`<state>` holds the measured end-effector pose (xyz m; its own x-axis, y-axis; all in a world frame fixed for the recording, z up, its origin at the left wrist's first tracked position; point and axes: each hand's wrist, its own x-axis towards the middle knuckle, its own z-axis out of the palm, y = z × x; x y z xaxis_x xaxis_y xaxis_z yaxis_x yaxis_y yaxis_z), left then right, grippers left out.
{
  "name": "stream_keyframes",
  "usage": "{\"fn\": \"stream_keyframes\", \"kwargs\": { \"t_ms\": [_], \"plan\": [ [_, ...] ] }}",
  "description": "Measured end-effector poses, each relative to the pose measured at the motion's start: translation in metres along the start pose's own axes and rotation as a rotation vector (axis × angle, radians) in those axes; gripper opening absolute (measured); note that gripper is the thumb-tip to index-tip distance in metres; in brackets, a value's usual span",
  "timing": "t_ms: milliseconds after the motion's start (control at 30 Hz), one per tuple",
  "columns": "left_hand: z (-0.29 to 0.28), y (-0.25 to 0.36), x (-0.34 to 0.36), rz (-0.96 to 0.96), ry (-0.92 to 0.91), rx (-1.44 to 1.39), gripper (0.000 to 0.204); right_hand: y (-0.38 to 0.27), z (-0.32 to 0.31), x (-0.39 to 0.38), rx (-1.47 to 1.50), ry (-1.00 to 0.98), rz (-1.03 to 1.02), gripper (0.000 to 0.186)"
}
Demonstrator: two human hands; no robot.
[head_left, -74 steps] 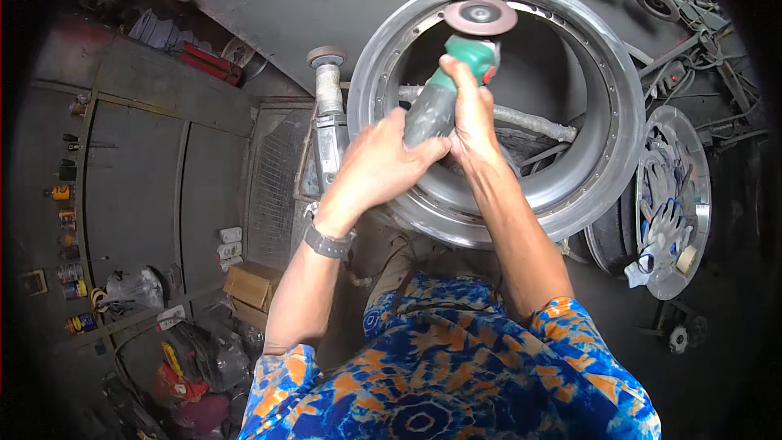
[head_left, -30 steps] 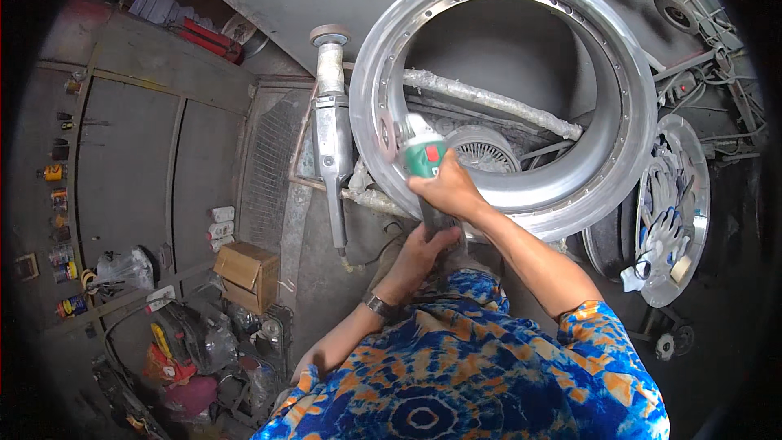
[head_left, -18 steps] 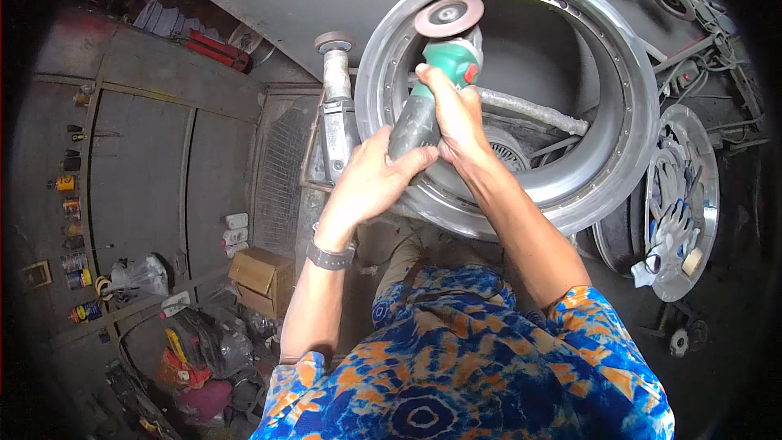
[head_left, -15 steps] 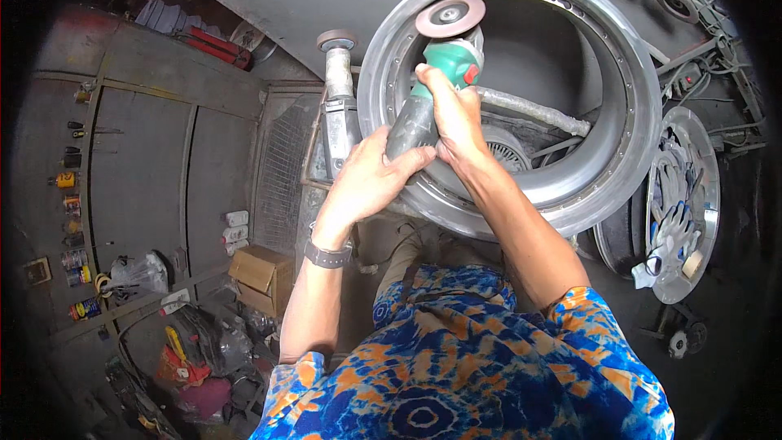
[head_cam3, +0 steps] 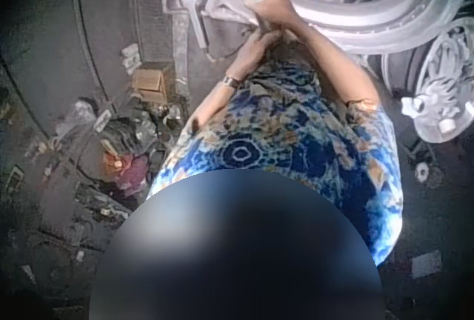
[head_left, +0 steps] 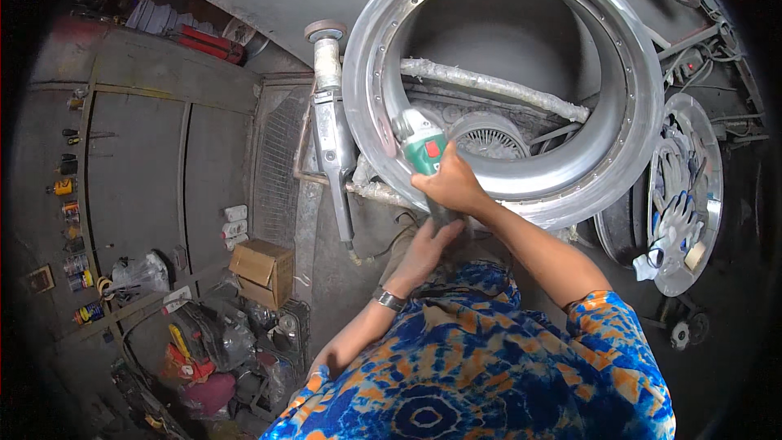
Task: Grind and smooth the inner rim of a car wheel using a handheld angle grinder.
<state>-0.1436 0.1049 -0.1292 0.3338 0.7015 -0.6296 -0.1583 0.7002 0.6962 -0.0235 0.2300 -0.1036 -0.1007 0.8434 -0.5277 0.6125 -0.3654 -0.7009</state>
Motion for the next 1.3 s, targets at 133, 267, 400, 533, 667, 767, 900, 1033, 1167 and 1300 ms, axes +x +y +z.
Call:
{"fn": "stream_keyframes", "kwargs": {
  "t_ms": [133,267,400,533,667,767,900,1033,1167,1300],
  "plan": [
    [0.019,0.044,-0.018,-0.012,-0.146,0.666,0.049,0.033,-0.029,-0.01,-0.078,-0.121,0.006,0.09],
    [-0.015,0.105,-0.016,0.455,-0.002,0.928,0.031,0.073,-0.047,-0.031,0.08,-0.058,-0.054,0.092],
    [-0.035,0.219,0.04,1.236,0.666,0.836,0.02,0.117,-0.049,-0.041,0.386,0.041,-0.095,0.08],
    [-0.032,0.306,0.098,1.471,0.711,1.215,0.043,0.112,-0.061,-0.069,0.592,0.084,-0.227,0.066],
    [-0.043,0.323,0.136,1.376,0.629,1.389,0.042,0.113,-0.067,-0.095,0.681,0.145,-0.204,0.063],
    [-0.043,0.314,0.144,1.265,0.651,1.268,0.046,0.122,-0.071,-0.11,0.711,0.181,-0.215,0.059],
    [-0.043,0.314,0.146,1.233,0.666,1.205,0.051,0.122,-0.073,-0.112,0.709,0.284,-0.078,0.054],
    [-0.041,0.311,0.141,1.293,0.666,1.172,0.051,0.103,-0.075,-0.11,0.771,0.273,-0.062,0.056],
    [-0.044,0.308,0.138,1.298,0.68,1.16,0.051,0.078,-0.082,-0.106,0.819,0.27,-0.113,0.055],
    [-0.04,0.308,0.137,1.3,0.666,1.138,0.05,0.06,-0.088,-0.102,0.849,0.301,-0.116,0.055]
  ]
}}
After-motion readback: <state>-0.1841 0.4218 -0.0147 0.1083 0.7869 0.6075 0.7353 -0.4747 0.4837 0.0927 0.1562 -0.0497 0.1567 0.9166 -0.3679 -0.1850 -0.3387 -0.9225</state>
